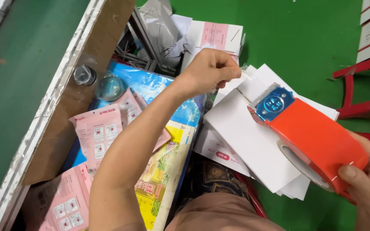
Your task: The recorder is packaging protective face masks into individual pink packets and then boxing them.
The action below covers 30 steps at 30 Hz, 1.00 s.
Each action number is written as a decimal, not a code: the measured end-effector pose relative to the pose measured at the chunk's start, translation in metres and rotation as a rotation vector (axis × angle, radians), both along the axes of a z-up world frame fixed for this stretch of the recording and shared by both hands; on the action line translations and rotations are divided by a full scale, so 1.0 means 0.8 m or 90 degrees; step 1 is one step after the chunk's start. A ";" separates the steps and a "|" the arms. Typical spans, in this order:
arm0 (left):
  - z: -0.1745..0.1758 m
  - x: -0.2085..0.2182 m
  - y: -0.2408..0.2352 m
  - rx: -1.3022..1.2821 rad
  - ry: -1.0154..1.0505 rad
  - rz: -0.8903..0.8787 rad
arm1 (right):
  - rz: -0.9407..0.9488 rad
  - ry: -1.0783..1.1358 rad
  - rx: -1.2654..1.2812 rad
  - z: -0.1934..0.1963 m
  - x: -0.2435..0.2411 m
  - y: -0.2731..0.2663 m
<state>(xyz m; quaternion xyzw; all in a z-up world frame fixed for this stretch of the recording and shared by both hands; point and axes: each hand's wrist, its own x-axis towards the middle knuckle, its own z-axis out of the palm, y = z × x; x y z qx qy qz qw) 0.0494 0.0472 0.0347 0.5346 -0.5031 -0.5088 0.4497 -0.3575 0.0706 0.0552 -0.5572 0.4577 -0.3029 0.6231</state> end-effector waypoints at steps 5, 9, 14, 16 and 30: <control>-0.017 0.038 -0.008 -0.004 -0.029 0.099 | 0.092 -0.069 -0.079 -0.028 -0.005 -0.031; -0.103 0.046 -0.039 -0.004 -0.025 0.139 | 0.054 0.055 -0.088 -0.015 0.040 -0.038; -0.302 -0.019 -0.041 0.055 -0.075 0.044 | 0.016 0.089 -0.213 -0.018 0.064 -0.026; -0.245 -0.019 -0.021 0.130 -0.036 0.095 | 0.017 0.079 -0.217 -0.023 0.062 -0.027; -0.103 -0.069 0.065 0.051 -0.093 0.096 | 0.038 0.050 -0.080 -0.037 -0.022 -0.063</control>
